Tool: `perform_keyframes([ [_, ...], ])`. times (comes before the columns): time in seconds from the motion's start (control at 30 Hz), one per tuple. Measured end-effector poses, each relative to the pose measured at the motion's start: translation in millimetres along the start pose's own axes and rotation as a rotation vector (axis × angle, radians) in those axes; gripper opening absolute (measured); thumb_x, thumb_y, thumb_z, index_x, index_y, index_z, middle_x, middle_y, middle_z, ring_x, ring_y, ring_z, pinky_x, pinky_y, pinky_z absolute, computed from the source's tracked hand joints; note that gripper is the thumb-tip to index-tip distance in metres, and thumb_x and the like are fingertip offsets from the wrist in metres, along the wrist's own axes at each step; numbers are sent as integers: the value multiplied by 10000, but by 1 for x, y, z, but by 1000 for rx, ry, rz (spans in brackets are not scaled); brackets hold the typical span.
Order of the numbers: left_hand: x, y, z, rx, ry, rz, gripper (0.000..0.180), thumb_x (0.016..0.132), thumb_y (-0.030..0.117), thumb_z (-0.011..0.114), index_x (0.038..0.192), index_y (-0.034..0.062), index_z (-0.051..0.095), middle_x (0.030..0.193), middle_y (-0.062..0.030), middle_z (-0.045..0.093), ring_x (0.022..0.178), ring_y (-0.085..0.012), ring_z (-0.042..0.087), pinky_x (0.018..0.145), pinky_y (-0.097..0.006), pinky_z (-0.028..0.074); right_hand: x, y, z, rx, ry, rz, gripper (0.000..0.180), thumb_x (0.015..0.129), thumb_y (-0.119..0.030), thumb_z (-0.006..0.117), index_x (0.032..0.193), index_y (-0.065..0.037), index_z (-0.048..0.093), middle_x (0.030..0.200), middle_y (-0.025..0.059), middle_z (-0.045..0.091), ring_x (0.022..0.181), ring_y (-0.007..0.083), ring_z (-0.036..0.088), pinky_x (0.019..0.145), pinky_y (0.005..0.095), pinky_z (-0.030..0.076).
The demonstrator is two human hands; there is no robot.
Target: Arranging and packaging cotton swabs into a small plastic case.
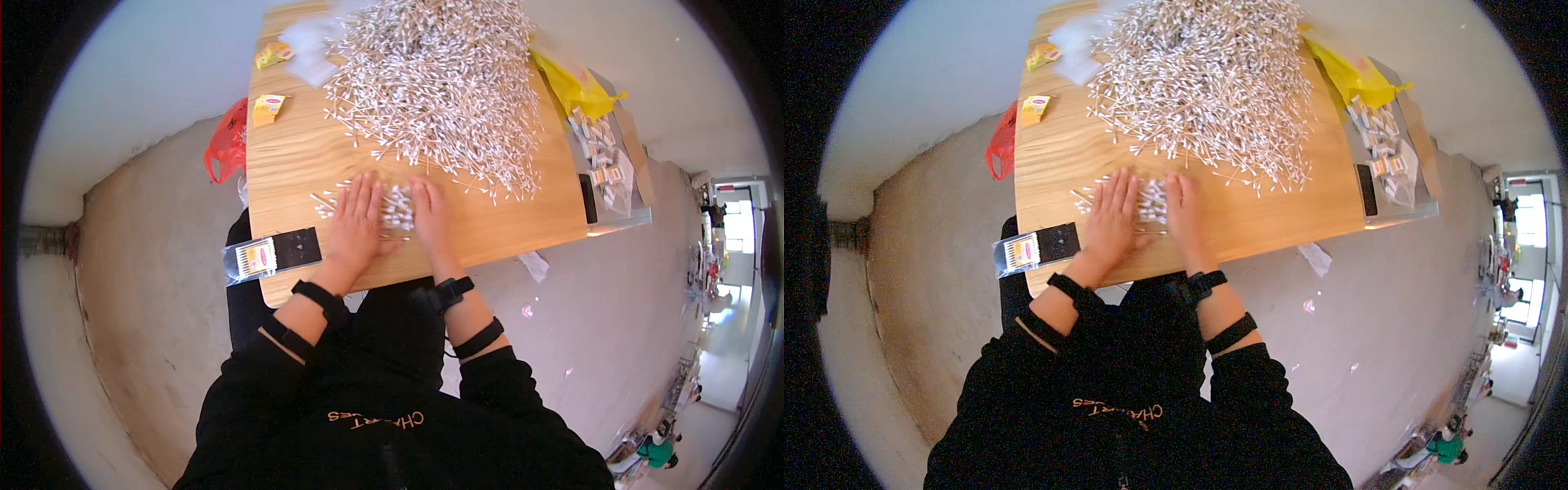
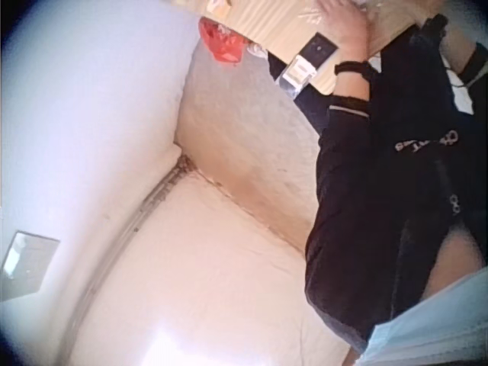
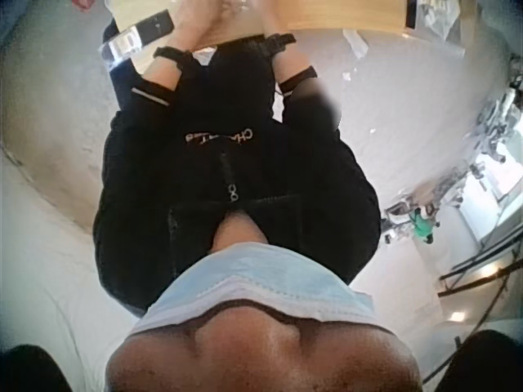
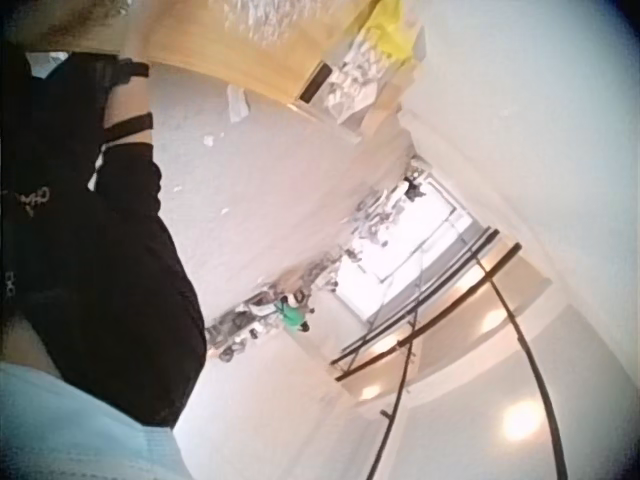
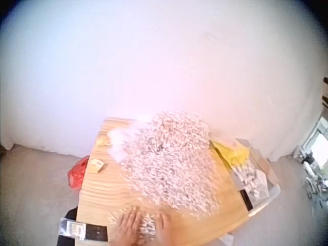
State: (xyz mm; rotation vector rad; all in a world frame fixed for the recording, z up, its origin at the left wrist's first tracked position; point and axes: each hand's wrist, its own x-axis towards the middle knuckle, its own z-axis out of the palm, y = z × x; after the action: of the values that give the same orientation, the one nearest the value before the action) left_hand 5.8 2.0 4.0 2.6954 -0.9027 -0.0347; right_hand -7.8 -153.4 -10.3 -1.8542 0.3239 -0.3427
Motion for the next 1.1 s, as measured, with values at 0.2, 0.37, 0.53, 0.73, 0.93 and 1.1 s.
perform_keyframes([
  [0.2,33,-18,12,7,78,-98,1062,690,588,687,1455,-6,252,1525,-174,248,1430,-295,199,1167,-437,143,-18,-5,11,-95,88,-111,295,984,-224,452,1137,-12,588,1099,180,547,1034,301,541,910,374,427],
  [0.37,19,-7,19,70,96,-80,1001,729,544,666,1451,-14,255,1528,-179,238,1430,-304,196,1162,-464,140,-19,-3,15,-130,128,-123,302,967,-200,468,1187,-12,556,1146,192,523,1066,331,521,938,398,418],
  [0.53,-10,9,15,71,114,-82,937,745,445,673,1457,0,256,1535,-176,227,1432,-308,192,1157,-482,126,-24,-3,20,-316,29,-270,334,913,-152,521,1214,-6,537,1205,209,499,1119,358,486,974,425,400],
  [0.73,-13,5,8,43,118,-68,973,716,438,700,1476,44,238,1552,-158,188,1445,-295,156,1153,-506,115,-28,-10,23,-267,90,-239,335,916,-144,505,1222,-9,525,1219,205,493,1134,367,472,991,439,386],
  [0.93,25,-12,-7,133,-146,-126,1197,645,631,704,1485,-12,144,1568,-148,122,1459,-279,88,1155,-511,78,-29,-7,21,-233,147,-190,331,926,-146,488,1228,-12,512,1225,216,495,1139,383,472,998,435,379],
  [1.1,22,-9,4,198,27,-60,1114,675,586,693,1467,-25,204,1554,-179,155,1451,-296,119,1156,-507,91,-26,-3,22,-237,195,-201,317,928,-135,481,1219,-17,518,1220,212,503,1136,376,484,986,431,391],
])
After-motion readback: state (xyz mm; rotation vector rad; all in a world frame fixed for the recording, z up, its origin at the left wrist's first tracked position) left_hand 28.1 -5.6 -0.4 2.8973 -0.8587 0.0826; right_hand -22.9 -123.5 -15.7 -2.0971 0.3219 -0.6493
